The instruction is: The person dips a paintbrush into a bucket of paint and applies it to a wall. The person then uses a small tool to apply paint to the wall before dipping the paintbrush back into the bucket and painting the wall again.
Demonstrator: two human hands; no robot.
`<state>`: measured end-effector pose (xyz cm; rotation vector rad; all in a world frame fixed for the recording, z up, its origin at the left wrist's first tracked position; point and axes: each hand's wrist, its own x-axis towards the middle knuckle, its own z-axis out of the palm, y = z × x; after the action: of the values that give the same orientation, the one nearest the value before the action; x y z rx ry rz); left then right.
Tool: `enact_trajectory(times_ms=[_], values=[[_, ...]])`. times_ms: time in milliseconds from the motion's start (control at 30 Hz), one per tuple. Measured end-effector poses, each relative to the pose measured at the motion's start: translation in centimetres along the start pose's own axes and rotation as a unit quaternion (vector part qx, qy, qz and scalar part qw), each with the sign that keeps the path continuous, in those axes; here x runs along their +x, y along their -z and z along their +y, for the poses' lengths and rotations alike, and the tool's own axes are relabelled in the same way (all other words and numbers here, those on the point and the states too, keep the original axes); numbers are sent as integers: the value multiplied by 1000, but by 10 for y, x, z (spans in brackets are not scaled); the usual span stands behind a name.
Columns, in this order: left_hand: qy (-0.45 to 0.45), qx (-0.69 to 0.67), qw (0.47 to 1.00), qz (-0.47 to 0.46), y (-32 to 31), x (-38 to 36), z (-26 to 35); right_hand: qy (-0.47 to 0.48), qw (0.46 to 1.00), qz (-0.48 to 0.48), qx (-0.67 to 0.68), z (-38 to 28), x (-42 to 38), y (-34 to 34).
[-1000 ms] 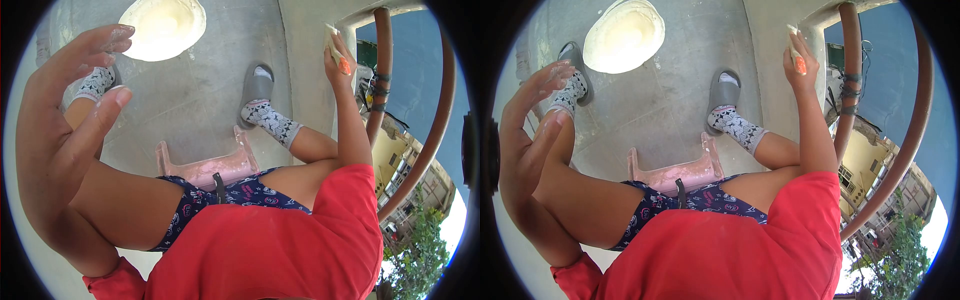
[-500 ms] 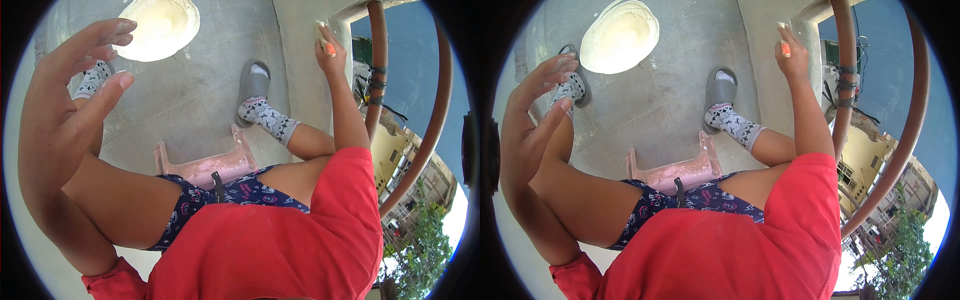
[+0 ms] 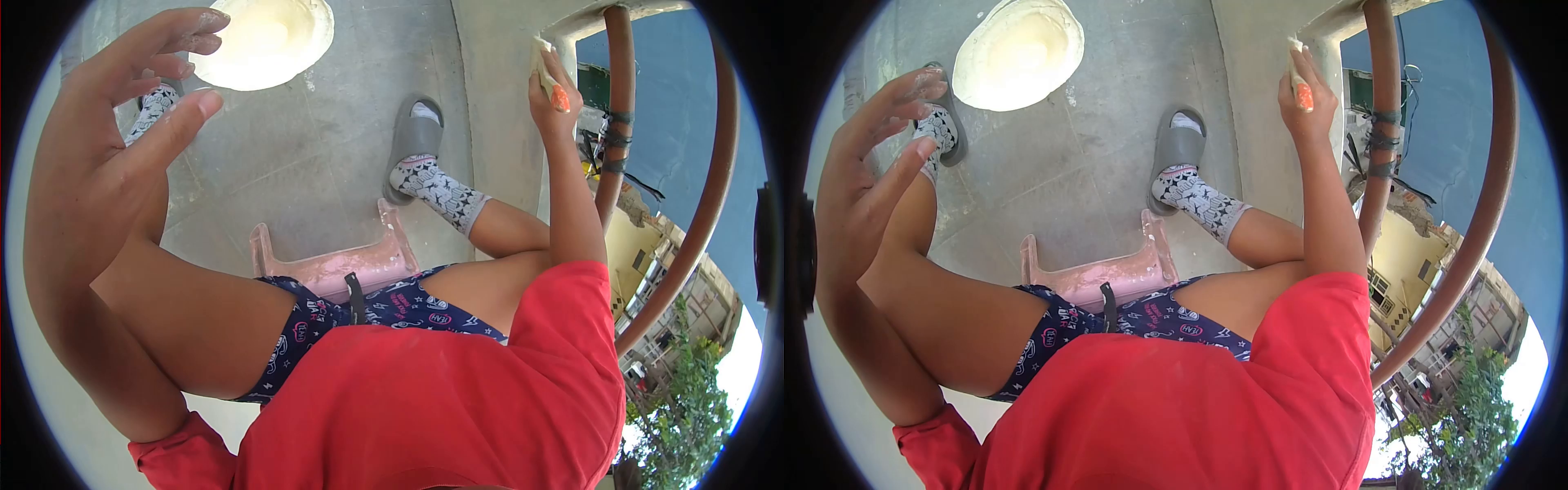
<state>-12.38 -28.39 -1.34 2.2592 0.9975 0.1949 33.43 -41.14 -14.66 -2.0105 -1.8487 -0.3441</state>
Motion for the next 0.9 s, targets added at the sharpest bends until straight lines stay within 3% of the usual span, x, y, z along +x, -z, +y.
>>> enact_trajectory(times_ms=[33,167,200,267,300,367,400,467,633,700,733,900], values=[[-2,-2,1000,0,1,0,0,0,1000,0,-3,-8,-10,-2],[-15,14,1000,-16,3,4,5,-55,978,-202,-7,-16,-66,-53],[-2,8,999,-31,2,5,6,-58,978,-198,-10,-7,-75,-62],[-12,12,1000,-21,0,6,6,-75,947,-295,-105,3,-86,-74],[-11,13,1000,-13,-1,4,5,-77,947,-295,-102,5,-84,-68],[-17,18,1000,-17,2,2,3,-65,980,-175,-64,8,-76,-37],[-23,22,999,-16,3,2,2,-67,979,-182,-62,2,-71,-25],[-44,26,998,-24,5,4,1,-35,997,-42,-53,-6,-63,-11],[-40,76,995,-46,5,2,4,-65,994,-88,-14,-12,-98,-73],[-18,91,995,-39,-4,11,16,-92,978,-183,-31,-5,-111,-111],[-10,97,995,-34,-7,12,18,-111,976,-187,-24,-1,-112,-121],[20,109,994,-17,-27,43,58,-108,975,-183,-68,9,-99,-91]])
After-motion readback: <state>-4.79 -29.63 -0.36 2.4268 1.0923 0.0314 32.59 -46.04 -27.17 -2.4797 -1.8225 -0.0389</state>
